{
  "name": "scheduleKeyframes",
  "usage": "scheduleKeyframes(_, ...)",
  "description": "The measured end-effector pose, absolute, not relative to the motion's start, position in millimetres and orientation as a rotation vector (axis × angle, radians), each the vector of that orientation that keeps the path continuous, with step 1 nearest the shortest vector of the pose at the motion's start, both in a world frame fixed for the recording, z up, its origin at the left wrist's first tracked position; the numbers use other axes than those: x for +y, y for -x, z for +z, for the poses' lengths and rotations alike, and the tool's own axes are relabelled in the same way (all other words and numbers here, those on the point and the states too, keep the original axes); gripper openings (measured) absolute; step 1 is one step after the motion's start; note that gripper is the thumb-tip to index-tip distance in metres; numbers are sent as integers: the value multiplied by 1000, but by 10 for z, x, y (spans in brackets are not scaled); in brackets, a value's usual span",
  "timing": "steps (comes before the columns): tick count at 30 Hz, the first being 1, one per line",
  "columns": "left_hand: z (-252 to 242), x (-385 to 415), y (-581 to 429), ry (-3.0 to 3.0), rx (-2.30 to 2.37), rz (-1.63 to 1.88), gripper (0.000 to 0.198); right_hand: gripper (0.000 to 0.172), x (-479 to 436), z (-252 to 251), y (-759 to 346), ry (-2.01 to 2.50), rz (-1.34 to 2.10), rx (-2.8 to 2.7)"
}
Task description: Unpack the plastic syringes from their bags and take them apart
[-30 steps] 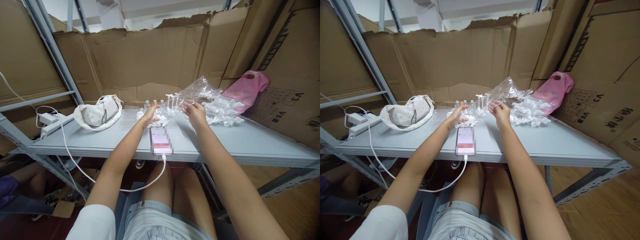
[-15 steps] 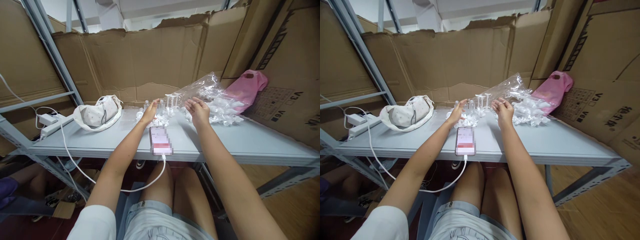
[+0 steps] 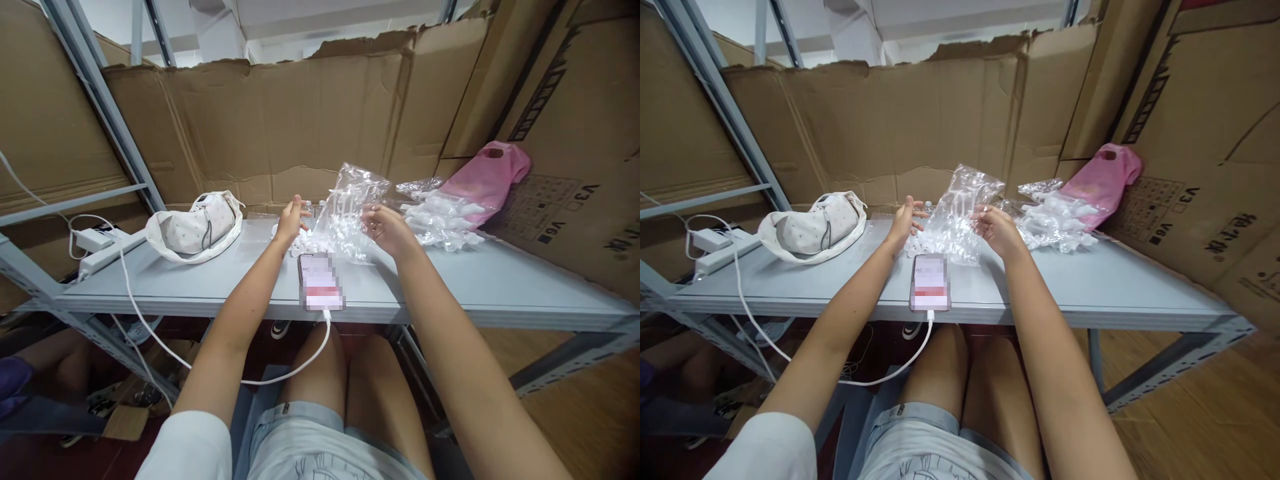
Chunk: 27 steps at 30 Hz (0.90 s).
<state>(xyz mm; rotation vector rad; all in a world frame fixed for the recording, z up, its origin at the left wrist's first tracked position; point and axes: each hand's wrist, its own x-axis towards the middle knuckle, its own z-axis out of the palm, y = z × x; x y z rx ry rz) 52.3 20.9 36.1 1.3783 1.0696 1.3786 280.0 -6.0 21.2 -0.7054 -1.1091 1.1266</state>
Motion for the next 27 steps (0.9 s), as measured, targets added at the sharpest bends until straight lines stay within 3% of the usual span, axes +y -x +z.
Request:
scheduleKeyframes(3,376,239,-512,-1409,1013,1326,63,12,-123,184,-2735,776,1262,-1356)
scheduleKeyframes(8,317,241,-548,-1538,1074,1334,30,17,-143,152,-2662,918,1267,-1513)
scheduleKeyframes(13,296,297,-555,-1496,1112,1446,4,23,-75,147,-2673,1036,1031,-1425)
scheduleKeyframes(19,313,296,-536,-1485,1097,1451,6,18,-79,164,-2691,1041,994,-1366)
scheduleKeyframes(27,296,239,-563,-1598,1085,1326,10,31,-53,148,-2697,963,906,-1300)
